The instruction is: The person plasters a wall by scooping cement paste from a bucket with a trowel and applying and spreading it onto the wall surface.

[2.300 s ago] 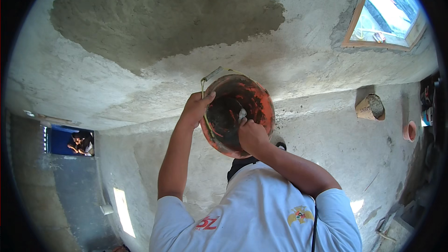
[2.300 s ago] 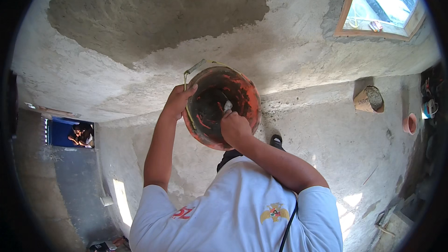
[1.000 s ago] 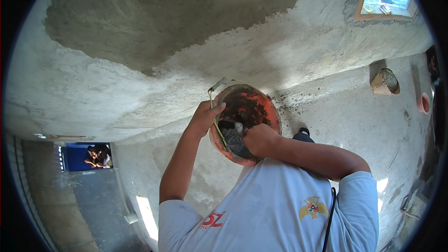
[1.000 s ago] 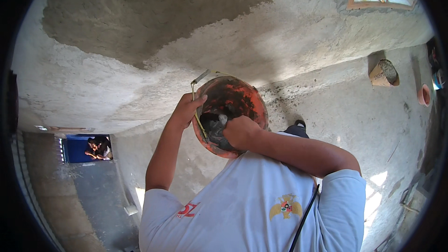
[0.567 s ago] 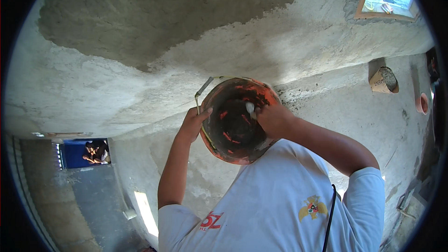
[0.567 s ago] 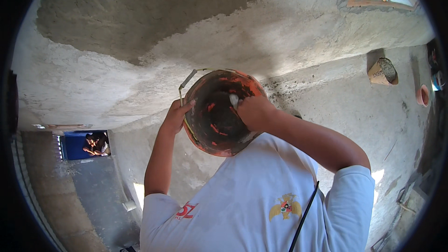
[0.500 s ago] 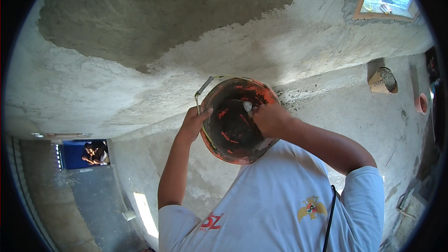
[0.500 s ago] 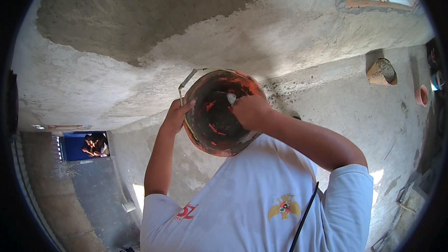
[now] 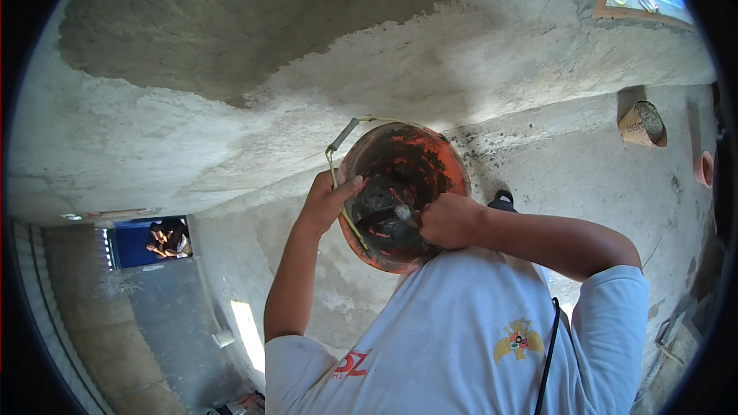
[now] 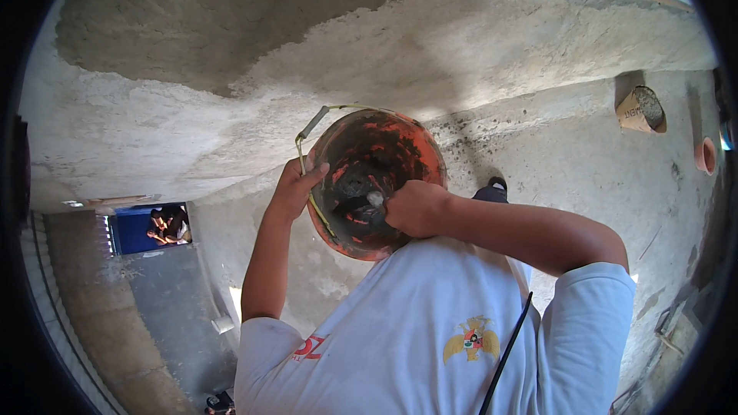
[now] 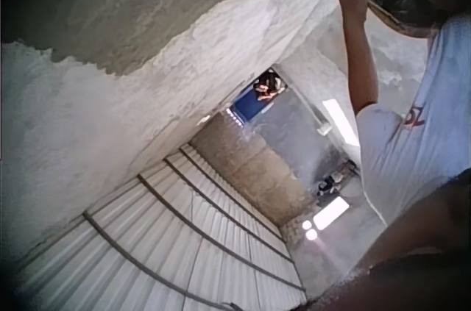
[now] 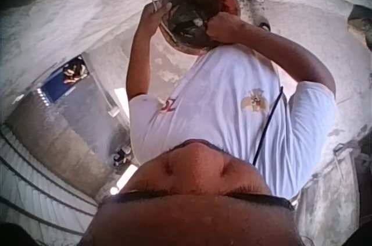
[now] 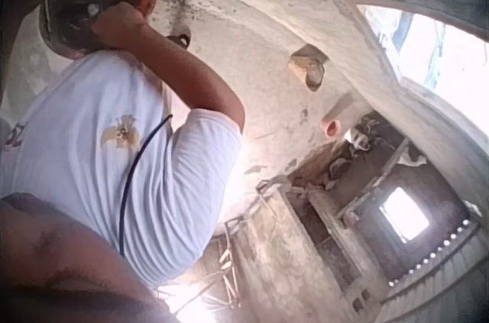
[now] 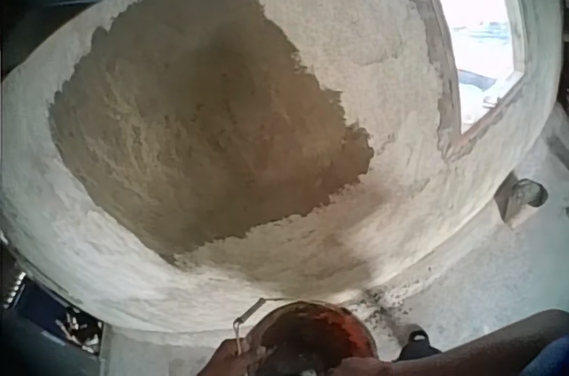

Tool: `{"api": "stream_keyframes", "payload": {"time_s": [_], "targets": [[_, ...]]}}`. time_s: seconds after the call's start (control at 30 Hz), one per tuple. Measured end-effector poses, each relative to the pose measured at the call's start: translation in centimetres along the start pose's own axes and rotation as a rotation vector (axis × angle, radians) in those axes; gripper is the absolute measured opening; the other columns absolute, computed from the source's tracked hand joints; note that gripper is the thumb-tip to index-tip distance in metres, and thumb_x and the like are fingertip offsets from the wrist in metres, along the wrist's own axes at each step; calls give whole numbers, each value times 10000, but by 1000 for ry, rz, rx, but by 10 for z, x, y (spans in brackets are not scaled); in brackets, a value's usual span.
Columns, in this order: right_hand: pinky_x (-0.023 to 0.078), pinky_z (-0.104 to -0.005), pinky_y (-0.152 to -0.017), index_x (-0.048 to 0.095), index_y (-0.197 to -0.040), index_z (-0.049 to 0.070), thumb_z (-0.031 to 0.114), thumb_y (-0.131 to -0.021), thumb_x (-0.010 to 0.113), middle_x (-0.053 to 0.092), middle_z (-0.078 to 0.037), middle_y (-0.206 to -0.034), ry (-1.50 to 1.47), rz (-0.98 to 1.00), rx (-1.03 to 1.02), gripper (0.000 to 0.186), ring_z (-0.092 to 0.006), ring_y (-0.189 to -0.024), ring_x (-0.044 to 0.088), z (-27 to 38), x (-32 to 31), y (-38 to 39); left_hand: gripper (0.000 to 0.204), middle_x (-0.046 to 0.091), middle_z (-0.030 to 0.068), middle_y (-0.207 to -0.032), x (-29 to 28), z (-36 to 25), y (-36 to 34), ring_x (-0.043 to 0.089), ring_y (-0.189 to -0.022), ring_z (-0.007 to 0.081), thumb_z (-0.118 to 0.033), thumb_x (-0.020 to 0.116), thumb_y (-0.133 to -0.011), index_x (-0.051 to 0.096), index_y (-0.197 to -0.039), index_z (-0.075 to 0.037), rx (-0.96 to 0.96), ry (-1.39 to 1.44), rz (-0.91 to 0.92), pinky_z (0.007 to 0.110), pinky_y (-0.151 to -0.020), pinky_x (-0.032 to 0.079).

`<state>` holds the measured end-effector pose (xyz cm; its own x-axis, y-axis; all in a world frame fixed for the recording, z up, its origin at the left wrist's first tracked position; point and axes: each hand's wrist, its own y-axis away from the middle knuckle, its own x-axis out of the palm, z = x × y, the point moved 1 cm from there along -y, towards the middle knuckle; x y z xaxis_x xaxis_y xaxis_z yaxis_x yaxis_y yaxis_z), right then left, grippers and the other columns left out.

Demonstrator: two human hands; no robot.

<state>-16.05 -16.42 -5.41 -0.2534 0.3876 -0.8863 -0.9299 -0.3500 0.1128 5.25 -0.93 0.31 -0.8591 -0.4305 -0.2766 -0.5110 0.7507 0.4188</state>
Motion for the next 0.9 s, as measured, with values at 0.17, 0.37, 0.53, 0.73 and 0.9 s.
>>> {"api": "stream_keyframes", "payload": {"time_s": [0.17, 0.37, 0.53, 0.73, 0.9], "targets": [[597, -466, -775, 752, -963, 53, 174, -844, 665, 742, -159, -923, -132, 31, 69, 190, -349, -902, 739, -22, -28, 22, 398, 697, 26, -1112, -13, 8, 8, 611, -1030, 100, -150, 679, -976, 629, -1333, 19, 43, 34, -41, 293, -930, 482], [585, -499, -786, 731, -1017, 54, 222, -854, 708, 723, -196, -879, -320, -151, 400, 235, -394, -865, 718, -37, -26, 2, 208, 606, -62, -819, 5, -23, 12, 520, -786, 47, -194, 717, -972, 650, -841, -47, 88, -45, -79, 271, -719, 445], [584, -495, -785, 710, -1073, 44, 216, -850, 702, 719, -199, -894, -358, -163, 215, 282, -390, -866, 717, -21, -15, 0, 291, 544, -82, -731, 16, -41, 23, 475, -702, 40, -224, 731, -970, 597, -763, -70, 97, -156, 37, 266, -626, 401], [598, -465, -784, 722, -1075, 79, 195, -795, 729, 733, -160, -922, -161, 1, -22, 303, -369, -888, 727, -9, -28, 5, 136, 639, -54, -876, 12, -20, 29, 528, -790, 46, -175, 698, -970, 703, -952, -40, 44, -74, -7, 255, -722, 432], [605, -446, -774, 761, -956, 83, 130, -787, 720, 752, -120, -912, 69, 64, -207, 180, -330, -898, 743, -12, -26, -3, 228, 690, -2, -1030, 10, -5, 32, 593, -908, 74, -159, 689, -971, 692, -1141, -7, 28, -8, -1, 281, -842, 476]]}}
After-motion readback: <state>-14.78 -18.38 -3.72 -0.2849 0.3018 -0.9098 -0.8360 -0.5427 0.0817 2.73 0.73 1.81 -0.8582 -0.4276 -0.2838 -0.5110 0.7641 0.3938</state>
